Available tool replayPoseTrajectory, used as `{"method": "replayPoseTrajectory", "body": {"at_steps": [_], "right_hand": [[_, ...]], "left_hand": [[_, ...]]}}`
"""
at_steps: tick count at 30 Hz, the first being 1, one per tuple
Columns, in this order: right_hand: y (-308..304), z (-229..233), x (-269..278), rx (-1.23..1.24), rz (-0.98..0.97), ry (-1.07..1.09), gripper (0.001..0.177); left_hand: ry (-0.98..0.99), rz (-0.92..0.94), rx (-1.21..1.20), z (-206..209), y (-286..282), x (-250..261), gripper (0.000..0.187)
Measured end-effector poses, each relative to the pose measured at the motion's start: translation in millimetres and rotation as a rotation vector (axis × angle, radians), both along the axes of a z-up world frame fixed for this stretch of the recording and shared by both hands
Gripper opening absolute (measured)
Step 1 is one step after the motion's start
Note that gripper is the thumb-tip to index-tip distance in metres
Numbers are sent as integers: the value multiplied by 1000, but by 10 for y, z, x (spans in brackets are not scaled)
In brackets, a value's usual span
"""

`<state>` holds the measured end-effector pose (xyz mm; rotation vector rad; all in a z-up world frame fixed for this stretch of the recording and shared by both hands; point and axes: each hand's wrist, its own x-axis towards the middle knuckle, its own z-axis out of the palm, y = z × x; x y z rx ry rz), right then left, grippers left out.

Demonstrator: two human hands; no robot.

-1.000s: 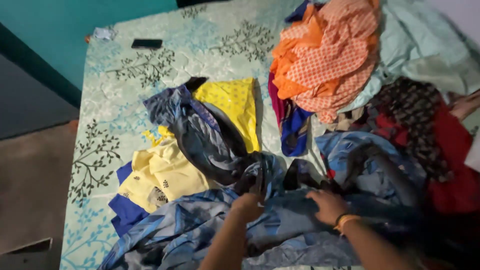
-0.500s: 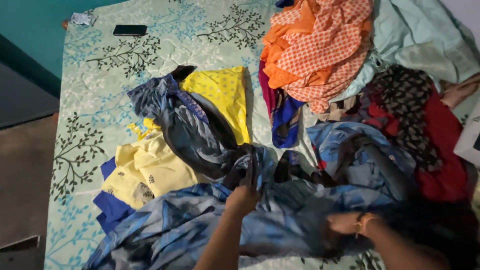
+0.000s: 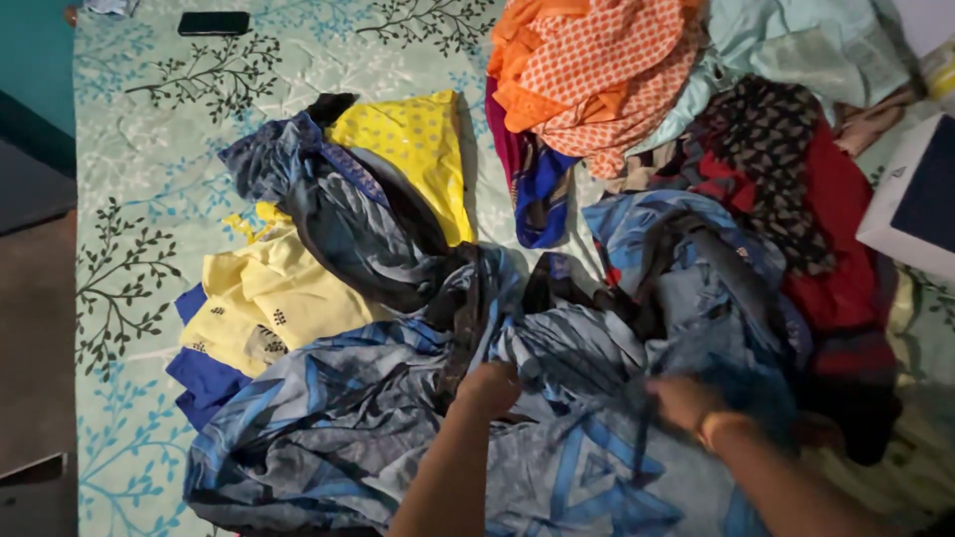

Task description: The person takes a patterned cloth from a bed, gathers it together, and places it onto a pink plastic hanger before hanging the hanger inside a wardrobe.

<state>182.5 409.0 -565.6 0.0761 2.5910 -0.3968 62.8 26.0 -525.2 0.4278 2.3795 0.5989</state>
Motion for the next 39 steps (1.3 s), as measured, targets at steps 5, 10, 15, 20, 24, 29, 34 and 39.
{"method": "replayPoseTrajectory", "body": {"at_steps": [5,10,15,20,24,29,34,39], "right_hand": [[-815,-96,-906,-141,192,1,21],[-1581,-269,-760,-202,244,-249,24],[-1710,-152,-555,-232,277,-443,49],[-1504,-159,-459,-151,317,-403,61],[-1296,-285,-263,-123,276,-557,73],[-1160,-282,-32,-166,286,-768,98],[-1158,-353,191,-82,235,-576,81],[-1246,-463,179,-217,62,85,54]], "left_hand": [[-85,-62,-83,-106,-150,-150,35],[-91,-283,-204,-331,-351,-34,34],[-38,-199,-286,-450,-430,164,34],[73,-71,-266,-292,-446,-38,37],[302,127,-114,120,-319,-477,37],[417,705,149,884,-223,-1110,26],[780,717,349,1124,-254,-941,37],[697,244,268,501,-256,-323,31]]}}
